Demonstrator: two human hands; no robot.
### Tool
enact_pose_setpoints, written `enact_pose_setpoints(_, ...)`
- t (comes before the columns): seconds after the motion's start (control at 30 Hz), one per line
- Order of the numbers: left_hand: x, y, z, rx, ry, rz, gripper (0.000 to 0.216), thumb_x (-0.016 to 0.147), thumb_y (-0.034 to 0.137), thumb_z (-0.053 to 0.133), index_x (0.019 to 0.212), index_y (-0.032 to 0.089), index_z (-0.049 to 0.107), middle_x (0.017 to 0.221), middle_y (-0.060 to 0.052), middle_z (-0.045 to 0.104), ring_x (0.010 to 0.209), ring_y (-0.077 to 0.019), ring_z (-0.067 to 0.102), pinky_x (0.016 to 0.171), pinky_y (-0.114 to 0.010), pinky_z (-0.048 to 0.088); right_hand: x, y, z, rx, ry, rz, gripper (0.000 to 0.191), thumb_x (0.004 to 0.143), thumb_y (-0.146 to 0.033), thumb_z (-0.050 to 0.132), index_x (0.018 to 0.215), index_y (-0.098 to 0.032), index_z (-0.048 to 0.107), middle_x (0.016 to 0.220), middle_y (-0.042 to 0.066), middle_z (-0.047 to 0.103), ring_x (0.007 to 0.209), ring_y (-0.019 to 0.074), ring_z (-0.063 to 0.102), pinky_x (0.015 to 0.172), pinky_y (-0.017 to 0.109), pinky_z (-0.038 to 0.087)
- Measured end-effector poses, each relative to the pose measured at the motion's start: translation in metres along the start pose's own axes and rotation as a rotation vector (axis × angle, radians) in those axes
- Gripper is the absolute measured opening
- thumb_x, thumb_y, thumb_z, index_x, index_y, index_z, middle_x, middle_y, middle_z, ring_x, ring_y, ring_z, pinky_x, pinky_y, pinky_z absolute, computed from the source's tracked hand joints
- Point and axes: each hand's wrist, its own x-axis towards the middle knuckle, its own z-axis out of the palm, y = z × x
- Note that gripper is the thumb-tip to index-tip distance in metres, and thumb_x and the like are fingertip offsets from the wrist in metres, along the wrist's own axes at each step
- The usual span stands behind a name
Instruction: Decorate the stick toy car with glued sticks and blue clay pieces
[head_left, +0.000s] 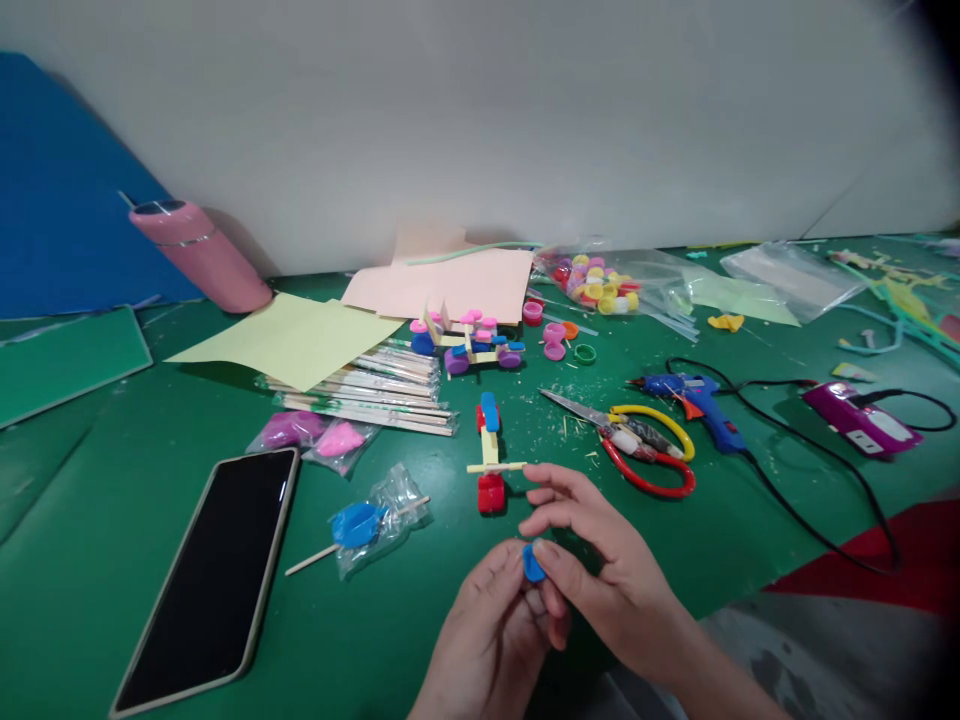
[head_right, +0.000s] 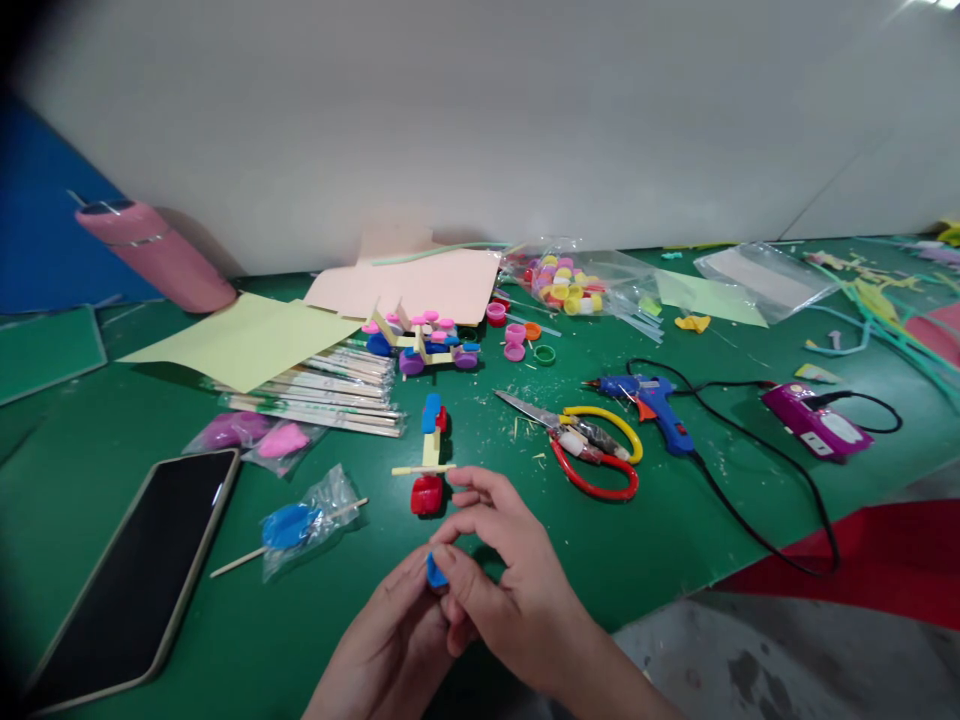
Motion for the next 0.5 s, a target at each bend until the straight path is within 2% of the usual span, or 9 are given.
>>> enact_pose_setpoints(0.13, 0.0000, -0.0001, -0.0015, 0.003, 0.007, 0.016, 0.018, 0.074, 0.030, 0.061, 0.070, 0.013, 0.063, 0.056, -0.002, 0.059, 0.049, -0.0094, 0.050, 0.048, -0.021, 0.037, 0.0002, 0.0014, 0.0006, 0.025, 0.005, -0.010, 0.015, 0.083, -0.021, 0.050, 0.092, -0.025, 0.061, 0.124, 0.004, 0.042, 0.107, 0.0169, 0.050, 0.089, 0.029, 0.044)
enact_pose_setpoints(0.5, 0.0015, -0.0019, -0.0021, -0.003, 0.018, 0.018, 0.019, 0.075, 0.031, 0.059, 0.069, 0.013, 0.063, 0.054, -0.003, 0.060, 0.047, -0.0092, 0.051, 0.048, -0.021, 0.036, 0.0053, 0.0015, 0.0057, -0.036, 0.042, 0.006, 0.009, 0.079, -0.019, 0.054, 0.079, -0.022, 0.062, 0.121, 0.004, 0.045, 0.107, 0.0174, 0.049, 0.090, 0.028, 0.042)
